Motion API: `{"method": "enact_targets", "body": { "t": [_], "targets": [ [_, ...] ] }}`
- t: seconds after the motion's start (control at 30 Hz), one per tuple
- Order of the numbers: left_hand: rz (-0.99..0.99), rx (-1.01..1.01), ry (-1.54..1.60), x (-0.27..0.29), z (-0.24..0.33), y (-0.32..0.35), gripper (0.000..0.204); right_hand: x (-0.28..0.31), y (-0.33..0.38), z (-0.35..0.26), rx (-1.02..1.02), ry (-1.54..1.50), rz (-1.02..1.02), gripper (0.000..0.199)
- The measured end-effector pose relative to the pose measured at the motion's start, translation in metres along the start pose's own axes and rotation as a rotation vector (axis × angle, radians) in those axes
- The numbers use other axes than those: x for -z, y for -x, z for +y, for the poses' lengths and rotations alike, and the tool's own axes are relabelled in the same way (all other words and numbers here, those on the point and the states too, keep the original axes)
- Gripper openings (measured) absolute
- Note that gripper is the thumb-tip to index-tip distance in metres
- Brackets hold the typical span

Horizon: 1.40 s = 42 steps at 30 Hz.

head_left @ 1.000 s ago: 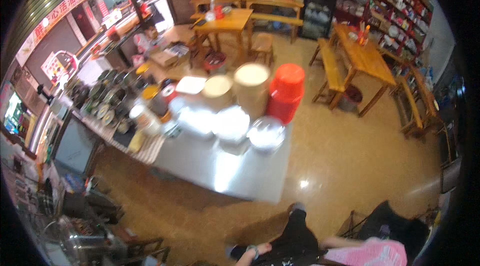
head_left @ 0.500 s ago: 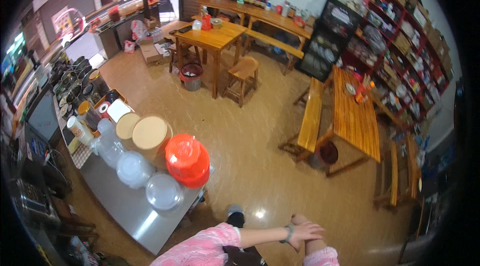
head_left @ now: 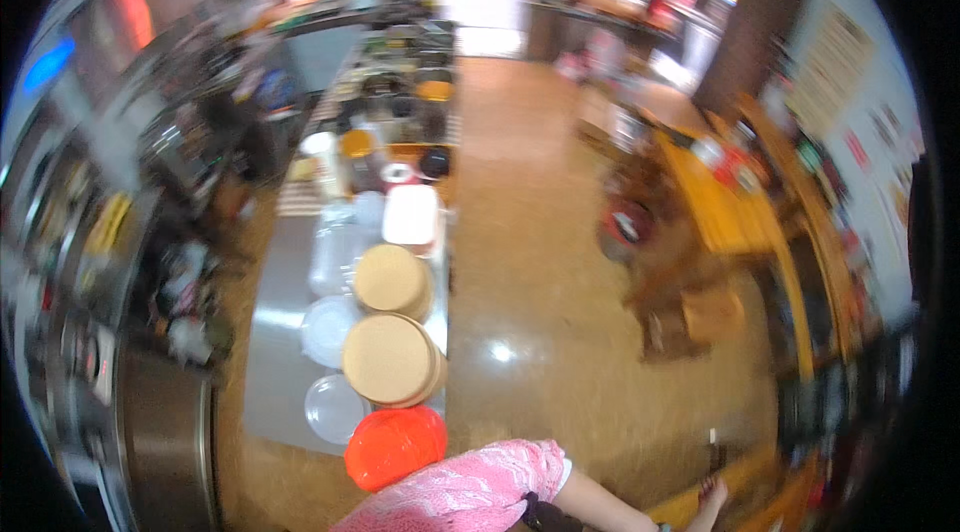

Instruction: The person unpacks a metal frame and several metal rods from a cardboard box. They then sit on the floor and begin assembling the frame by inserting the rods into the holes on the metal base.

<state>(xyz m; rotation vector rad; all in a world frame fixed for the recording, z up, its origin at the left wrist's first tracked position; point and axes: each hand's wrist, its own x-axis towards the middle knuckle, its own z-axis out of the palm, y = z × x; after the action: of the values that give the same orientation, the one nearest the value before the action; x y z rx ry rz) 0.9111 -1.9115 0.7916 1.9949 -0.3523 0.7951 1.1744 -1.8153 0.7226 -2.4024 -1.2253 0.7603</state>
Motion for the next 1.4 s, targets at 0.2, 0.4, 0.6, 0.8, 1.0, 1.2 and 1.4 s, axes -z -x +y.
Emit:
{"method": "enact_targets", "body": {
  "t": [0.2,0.4,0.6,0.8,1.0,1.2,1.4],
  "targets": [
    [0.637,0.831,0.048,0.244,-0.254,0.212,0.033,-0.173,-0.141,-0.298,0.332,-0.550,-0.324,0.012],
    [1.619,1.708,-0.393,0.512,-0.187,0.509,0.013,-0.264,0.043,-0.590,1.021,-0.162,-1.457,0.013],
    [2.201,1.774,-0.903,0.734,-0.021,0.675,0.019,-0.326,0.024,-0.828,0.589,-0.056,-2.284,0.015],
    [2.477,0.552,-0.310,0.978,-0.058,0.721,0.014,-0.411,-0.069,-0.973,0.384,-0.228,-2.664,0.017],
    [1.976,0.545,-0.213,1.199,-0.174,0.606,0.019,-0.451,-0.295,-1.041,0.511,-0.289,-0.814,0.012],
    [1.503,0.982,-0.593,1.391,-0.181,0.545,0.011,-0.504,-0.471,-1.051,0.164,-0.164,-0.482,0.014],
    [1.413,0.776,-0.627,1.578,-0.258,0.554,0.003,-0.603,-0.577,-1.158,0.247,-0.145,-0.511,0.021]
  ]
}}
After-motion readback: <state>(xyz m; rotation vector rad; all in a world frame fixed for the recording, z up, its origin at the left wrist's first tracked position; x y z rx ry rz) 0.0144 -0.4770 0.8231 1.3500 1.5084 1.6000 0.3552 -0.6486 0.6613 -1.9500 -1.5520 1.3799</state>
